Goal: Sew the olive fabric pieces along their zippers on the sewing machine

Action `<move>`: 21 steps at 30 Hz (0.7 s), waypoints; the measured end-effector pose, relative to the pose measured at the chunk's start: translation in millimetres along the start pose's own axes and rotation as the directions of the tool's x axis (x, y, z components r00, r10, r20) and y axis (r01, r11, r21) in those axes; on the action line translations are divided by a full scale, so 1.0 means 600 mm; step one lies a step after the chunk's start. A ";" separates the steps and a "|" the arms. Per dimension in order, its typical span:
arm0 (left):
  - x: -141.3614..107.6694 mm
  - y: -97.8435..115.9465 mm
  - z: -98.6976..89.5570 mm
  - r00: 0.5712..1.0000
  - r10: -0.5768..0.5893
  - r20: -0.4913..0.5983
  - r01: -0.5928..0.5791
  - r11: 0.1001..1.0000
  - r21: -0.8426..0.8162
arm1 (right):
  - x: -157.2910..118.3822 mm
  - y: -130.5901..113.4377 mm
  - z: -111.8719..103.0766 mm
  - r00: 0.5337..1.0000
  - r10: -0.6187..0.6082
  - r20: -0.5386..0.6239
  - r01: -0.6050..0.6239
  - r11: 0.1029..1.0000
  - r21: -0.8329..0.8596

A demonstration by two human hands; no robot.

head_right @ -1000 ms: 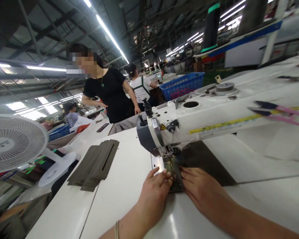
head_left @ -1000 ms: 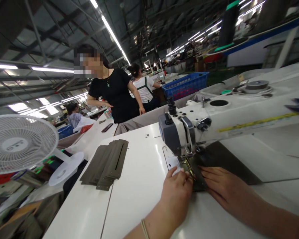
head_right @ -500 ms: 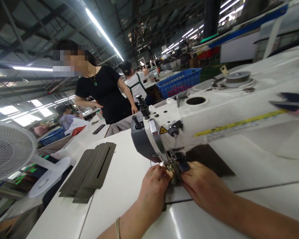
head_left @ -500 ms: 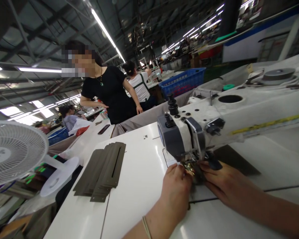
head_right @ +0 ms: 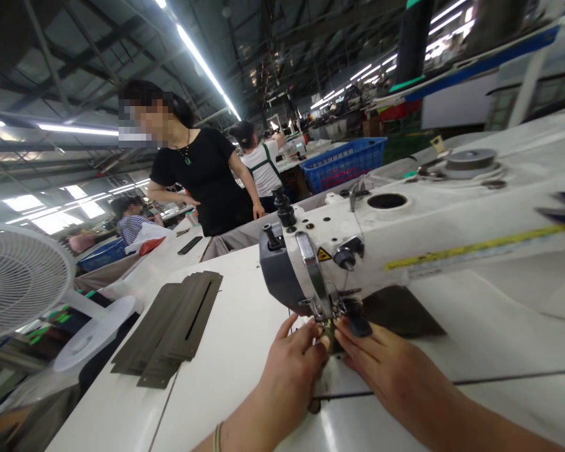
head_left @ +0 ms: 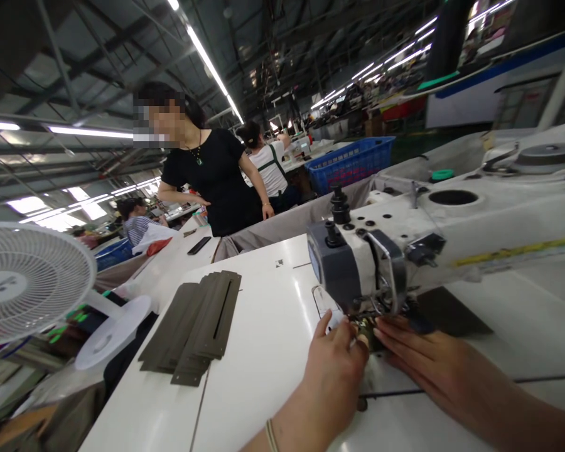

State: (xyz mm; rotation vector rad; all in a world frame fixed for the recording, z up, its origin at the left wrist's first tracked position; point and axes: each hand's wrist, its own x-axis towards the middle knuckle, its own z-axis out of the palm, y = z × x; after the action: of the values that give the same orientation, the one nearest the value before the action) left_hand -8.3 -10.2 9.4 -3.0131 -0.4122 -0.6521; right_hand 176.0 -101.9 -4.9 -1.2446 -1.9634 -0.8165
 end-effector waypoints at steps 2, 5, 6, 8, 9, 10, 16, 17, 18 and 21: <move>-0.001 0.003 0.002 1.000 -0.015 0.007 0.015 1.000 0.016 | 0.002 0.000 0.004 0.999 -0.021 0.042 0.020 1.000 0.003; 0.002 0.004 0.007 0.999 -0.033 -0.014 0.033 0.999 0.038 | 0.009 0.004 0.007 0.994 -0.024 0.105 0.023 1.000 0.011; 0.004 0.003 0.008 0.999 -0.037 -0.022 0.038 0.998 0.044 | 0.012 0.006 0.007 0.992 -0.023 0.121 0.022 1.000 0.015; 0.009 0.000 0.011 0.999 -0.039 -0.028 0.040 0.998 0.050 | 0.017 0.009 0.007 0.990 -0.018 0.143 0.015 1.000 0.022; 0.011 -0.002 0.013 0.999 -0.037 -0.027 0.038 0.998 0.049 | 0.018 0.010 0.007 0.989 -0.013 0.150 0.009 1.000 0.023; 0.014 -0.004 0.014 0.999 -0.037 -0.025 0.038 0.998 0.047 | 0.019 0.011 0.008 0.988 -0.005 0.156 0.002 1.000 0.023; 0.018 -0.014 0.020 0.998 -0.039 -0.042 0.039 0.999 0.017 | 0.012 0.013 0.017 0.985 0.055 0.166 -0.064 0.997 0.049; 0.018 -0.014 0.020 0.998 -0.032 -0.045 0.032 0.999 0.014 | 0.012 0.013 0.017 0.985 0.047 0.167 -0.056 0.997 0.050; 0.018 -0.014 0.021 0.998 -0.028 -0.049 0.029 0.999 0.017 | 0.012 0.013 0.017 0.984 0.038 0.171 -0.047 0.998 0.050; 0.017 -0.012 0.021 0.998 -0.035 -0.059 0.036 0.999 0.022 | 0.011 0.013 0.016 0.983 0.044 0.180 -0.055 0.997 0.057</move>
State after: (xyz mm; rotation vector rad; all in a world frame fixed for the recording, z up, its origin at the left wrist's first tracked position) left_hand 3.9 0.4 2.0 -2.9628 -0.4678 -0.7312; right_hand 179.1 -88.3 -3.9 -1.3651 -2.0726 -0.6334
